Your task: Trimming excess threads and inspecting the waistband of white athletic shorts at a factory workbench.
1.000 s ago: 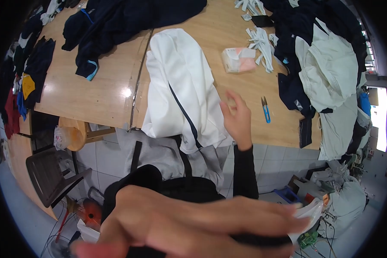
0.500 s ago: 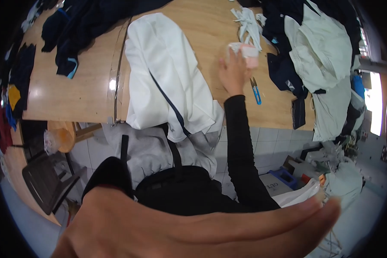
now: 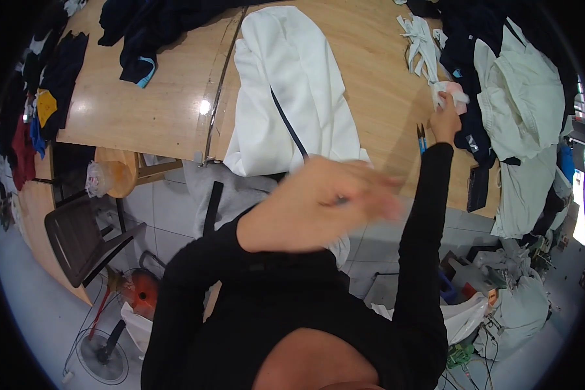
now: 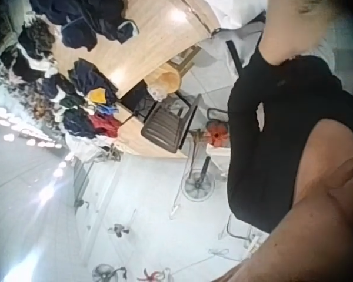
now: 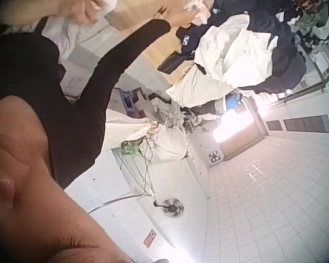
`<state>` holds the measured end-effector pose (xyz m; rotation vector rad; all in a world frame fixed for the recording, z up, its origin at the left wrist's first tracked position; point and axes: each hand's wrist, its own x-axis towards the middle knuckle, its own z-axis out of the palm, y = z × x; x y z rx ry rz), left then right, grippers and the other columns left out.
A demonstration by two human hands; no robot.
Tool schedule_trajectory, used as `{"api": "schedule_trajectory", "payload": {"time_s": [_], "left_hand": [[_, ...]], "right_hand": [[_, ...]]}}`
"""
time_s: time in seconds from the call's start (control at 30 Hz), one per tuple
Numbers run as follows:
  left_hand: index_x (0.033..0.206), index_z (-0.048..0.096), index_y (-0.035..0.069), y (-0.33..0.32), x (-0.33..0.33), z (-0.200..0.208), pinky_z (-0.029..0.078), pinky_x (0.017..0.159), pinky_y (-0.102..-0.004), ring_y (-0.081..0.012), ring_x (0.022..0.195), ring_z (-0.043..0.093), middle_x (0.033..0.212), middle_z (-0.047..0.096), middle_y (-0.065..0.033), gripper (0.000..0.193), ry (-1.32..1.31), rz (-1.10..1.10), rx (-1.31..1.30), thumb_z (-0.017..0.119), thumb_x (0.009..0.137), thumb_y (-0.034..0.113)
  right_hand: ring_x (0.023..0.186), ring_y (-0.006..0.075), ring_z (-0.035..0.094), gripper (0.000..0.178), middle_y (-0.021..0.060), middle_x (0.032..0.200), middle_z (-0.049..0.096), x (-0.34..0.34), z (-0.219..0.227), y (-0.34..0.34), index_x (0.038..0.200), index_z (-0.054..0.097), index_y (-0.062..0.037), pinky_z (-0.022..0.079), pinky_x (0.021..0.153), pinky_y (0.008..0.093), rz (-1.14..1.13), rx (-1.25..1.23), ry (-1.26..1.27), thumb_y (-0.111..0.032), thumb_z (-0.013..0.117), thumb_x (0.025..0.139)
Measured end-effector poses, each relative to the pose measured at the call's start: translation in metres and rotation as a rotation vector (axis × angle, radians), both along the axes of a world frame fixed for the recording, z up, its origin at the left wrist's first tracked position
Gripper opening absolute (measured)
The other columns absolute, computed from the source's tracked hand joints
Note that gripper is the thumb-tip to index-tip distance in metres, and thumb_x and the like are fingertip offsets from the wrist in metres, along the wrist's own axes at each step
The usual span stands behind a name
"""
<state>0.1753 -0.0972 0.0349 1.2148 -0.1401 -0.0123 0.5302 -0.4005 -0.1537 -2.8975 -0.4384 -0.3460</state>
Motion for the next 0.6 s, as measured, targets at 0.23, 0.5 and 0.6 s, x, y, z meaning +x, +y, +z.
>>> {"api": "schedule_trajectory", "payload": {"time_s": [0.23, 0.5, 0.6], "left_hand": [[0.105, 0.080, 0.004, 0.053, -0.106, -0.109, 0.051, 0.075, -0.0324, -0.0176, 0.083, 0.069, 0.092, 0.078, -0.0086, 0.017, 0.473, 0.793, 0.695, 0.083, 0.089, 0.009], [0.098, 0.071, -0.001, 0.068, -0.045, -0.120, 0.041, 0.066, -0.0454, -0.0325, 0.073, 0.056, 0.081, 0.060, -0.0131, 0.017, 0.252, 0.932, 1.115, 0.079, 0.092, 0.012], [0.103, 0.071, 0.000, 0.116, -0.041, -0.107, 0.046, 0.078, -0.0470, -0.0344, 0.087, 0.061, 0.090, 0.066, -0.0138, 0.015, 0.318, 1.079, 1.166, 0.077, 0.093, 0.010]], "right_hand": [[0.084, 0.0293, 0.072, 0.026, 0.0155, 0.097, 0.077, -0.192, 0.052, 0.060, 0.117, 0.074, -0.0024, 0.054, 0.073, 0.0340, 0.128, 0.497, 0.408, -0.018, 0.079, 0.097], [0.077, 0.0111, 0.066, 0.013, 0.0065, 0.087, 0.074, -0.235, 0.064, 0.102, 0.095, 0.075, -0.0007, 0.051, 0.066, 0.0276, 0.246, 0.579, 0.439, -0.013, 0.080, 0.096], [0.080, 0.0105, 0.067, 0.014, 0.0054, 0.088, 0.074, -0.212, 0.079, 0.086, 0.099, 0.075, 0.0014, 0.052, 0.071, 0.0266, 0.154, 0.768, 0.430, -0.013, 0.076, 0.099]]}}
